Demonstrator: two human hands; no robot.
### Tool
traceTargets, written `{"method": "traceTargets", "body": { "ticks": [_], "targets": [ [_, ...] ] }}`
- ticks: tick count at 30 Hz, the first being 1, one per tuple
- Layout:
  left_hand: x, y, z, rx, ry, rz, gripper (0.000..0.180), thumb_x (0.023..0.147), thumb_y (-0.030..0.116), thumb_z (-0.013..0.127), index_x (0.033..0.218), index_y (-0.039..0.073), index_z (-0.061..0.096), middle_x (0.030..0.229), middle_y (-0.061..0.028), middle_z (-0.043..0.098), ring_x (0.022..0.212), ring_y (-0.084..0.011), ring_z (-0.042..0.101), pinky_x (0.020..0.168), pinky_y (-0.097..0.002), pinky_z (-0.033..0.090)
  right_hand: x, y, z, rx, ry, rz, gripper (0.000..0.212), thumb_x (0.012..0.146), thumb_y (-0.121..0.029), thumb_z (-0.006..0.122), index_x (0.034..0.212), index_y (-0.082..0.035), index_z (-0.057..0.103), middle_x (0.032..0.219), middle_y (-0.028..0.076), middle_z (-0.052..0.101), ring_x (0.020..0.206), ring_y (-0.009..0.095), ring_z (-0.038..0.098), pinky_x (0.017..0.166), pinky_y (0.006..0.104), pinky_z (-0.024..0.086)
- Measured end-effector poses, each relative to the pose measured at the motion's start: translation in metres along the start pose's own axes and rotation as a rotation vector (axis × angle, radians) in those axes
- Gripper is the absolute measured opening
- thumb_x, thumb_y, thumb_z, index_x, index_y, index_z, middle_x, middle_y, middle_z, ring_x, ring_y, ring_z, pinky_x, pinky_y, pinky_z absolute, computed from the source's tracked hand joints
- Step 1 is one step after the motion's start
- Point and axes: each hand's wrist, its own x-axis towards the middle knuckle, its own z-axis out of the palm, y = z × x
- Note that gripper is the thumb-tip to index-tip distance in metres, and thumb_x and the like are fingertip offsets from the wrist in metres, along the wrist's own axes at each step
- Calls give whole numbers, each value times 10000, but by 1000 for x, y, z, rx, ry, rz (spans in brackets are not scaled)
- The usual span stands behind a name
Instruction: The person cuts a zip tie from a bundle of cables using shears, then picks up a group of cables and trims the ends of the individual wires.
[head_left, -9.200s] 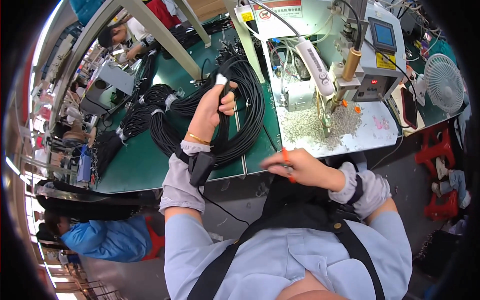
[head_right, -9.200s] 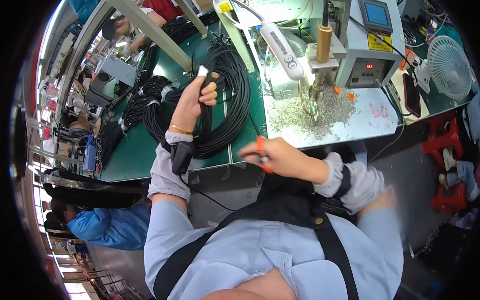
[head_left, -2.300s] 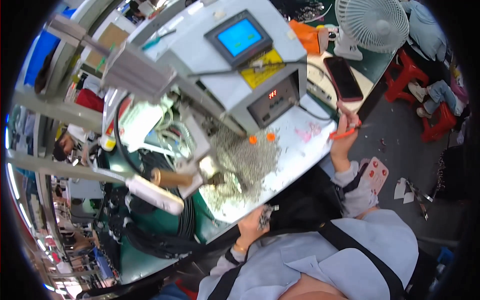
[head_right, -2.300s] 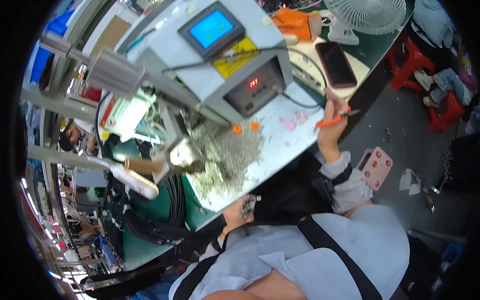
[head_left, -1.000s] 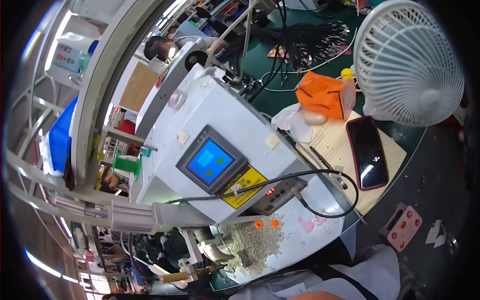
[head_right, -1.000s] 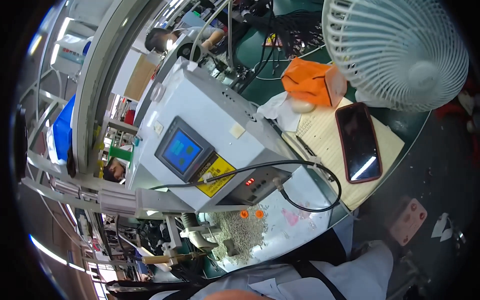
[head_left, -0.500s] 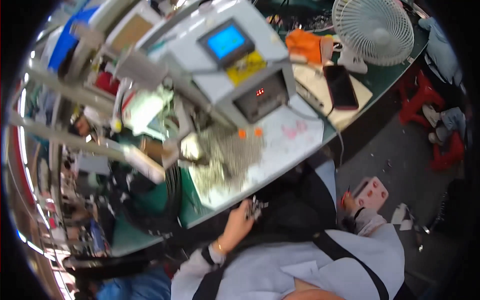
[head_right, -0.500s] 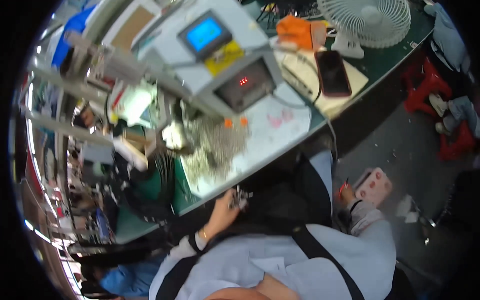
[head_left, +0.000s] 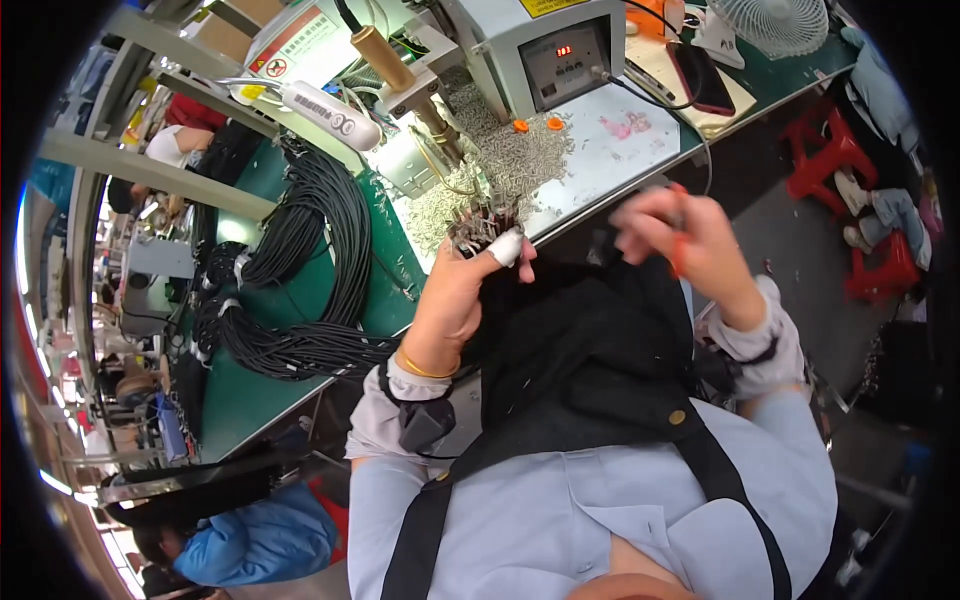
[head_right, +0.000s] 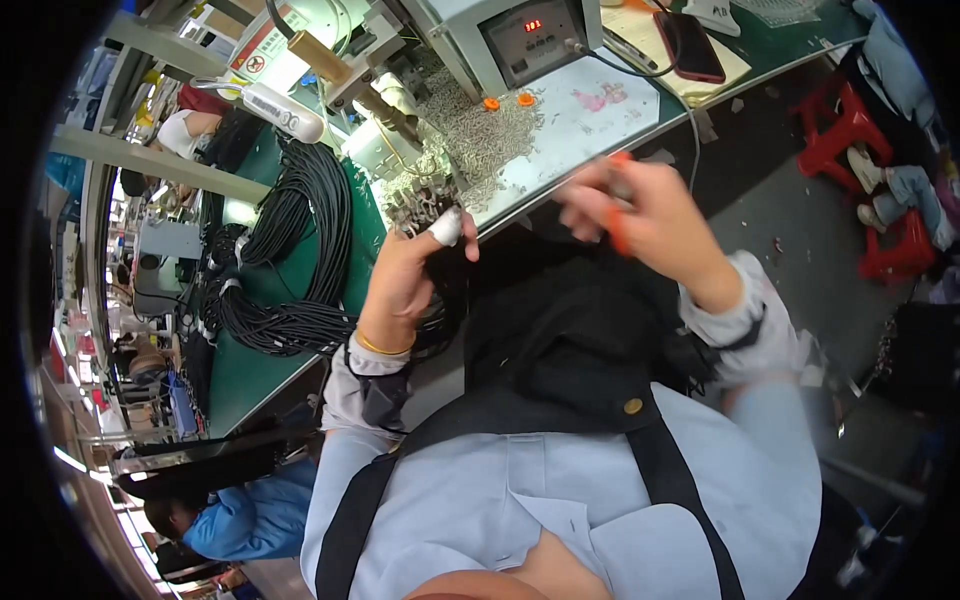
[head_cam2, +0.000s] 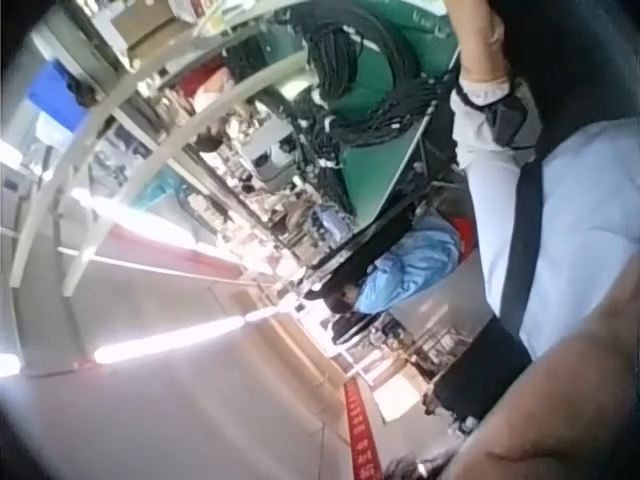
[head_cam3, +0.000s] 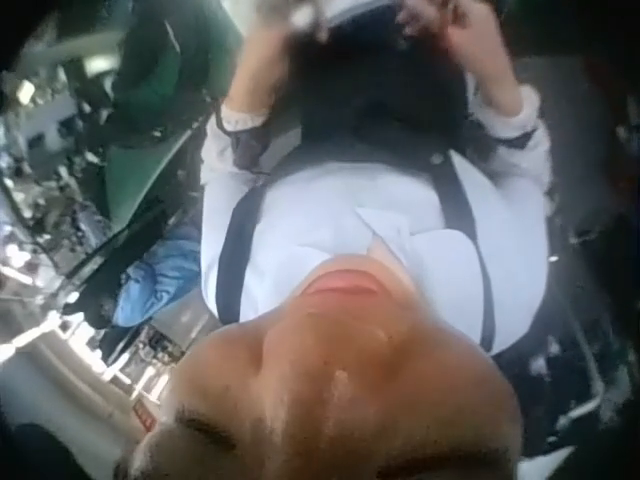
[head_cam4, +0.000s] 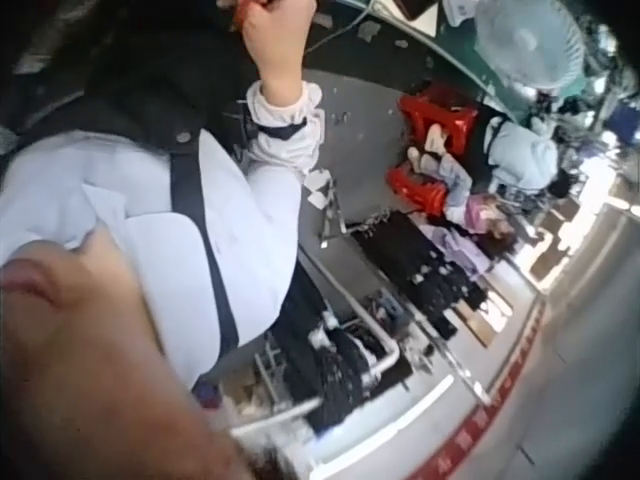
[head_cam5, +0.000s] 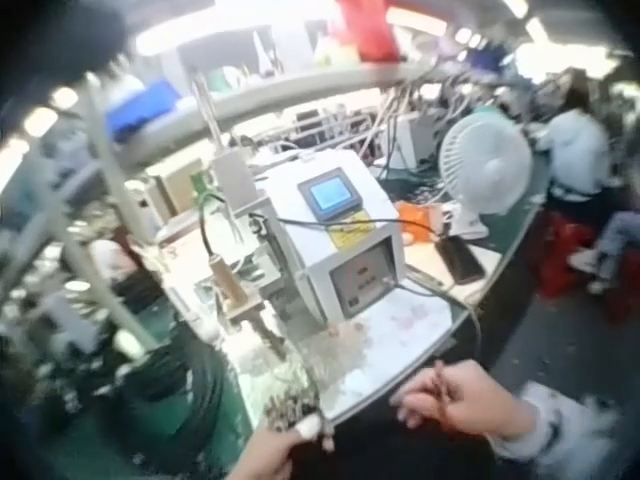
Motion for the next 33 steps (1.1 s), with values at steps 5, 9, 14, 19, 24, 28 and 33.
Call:
{"method": "traceTargets", "body": {
  "ticks": [5,9,14,19,24,28,33],
  "targets": [
    [3,-18,2,-53,83,97,185,783,40,573,950,-27,529,742,-88,589,636,-148,563,541,-234,433,49,13,46,114,-77,154,166,845,-152,552,897,0,593,606,21,531,443,51,455,405,185,339],
    [-6,-25,-3,-83,115,92,189,785,43,568,956,-30,531,745,-96,591,612,-154,560,533,-238,432,53,29,65,117,-34,127,148,839,-148,567,877,-8,594,605,9,532,415,47,431,393,179,324],
    [-11,-25,-9,-191,60,28,201,790,32,559,977,-35,530,766,-115,599,594,-164,564,543,-241,446,49,37,75,182,-90,175,133,830,-143,577,869,-16,592,601,21,541,446,55,462,416,188,354],
    [-10,-24,-13,-261,83,-35,199,795,8,544,987,-40,522,796,-133,606,633,-187,592,588,-261,479,48,47,84,-215,130,-253,108,784,-80,612,859,-4,595,696,70,587,514,84,524,475,218,416],
    [-9,-28,-4,-89,221,-42,207,800,17,552,994,-43,516,821,-141,608,678,-207,607,618,-280,492,52,51,84,-156,209,-464,132,752,-38,626,874,9,610,807,102,611,563,112,552,523,236,443],
    [-8,-34,-6,-7,303,9,207,805,13,548,1001,-44,516,843,-147,609,721,-218,614,637,-285,496,48,37,83,43,7,-78,146,744,-32,631,882,14,614,835,106,619,591,121,567,534,240,448],
    [-6,-32,-12,-155,198,-31,209,804,12,550,1002,-45,516,849,-147,610,729,-211,613,641,-276,494,54,44,74,345,-150,306,162,745,-36,633,896,16,604,853,110,627,618,125,587,517,250,458]
  ]
}}
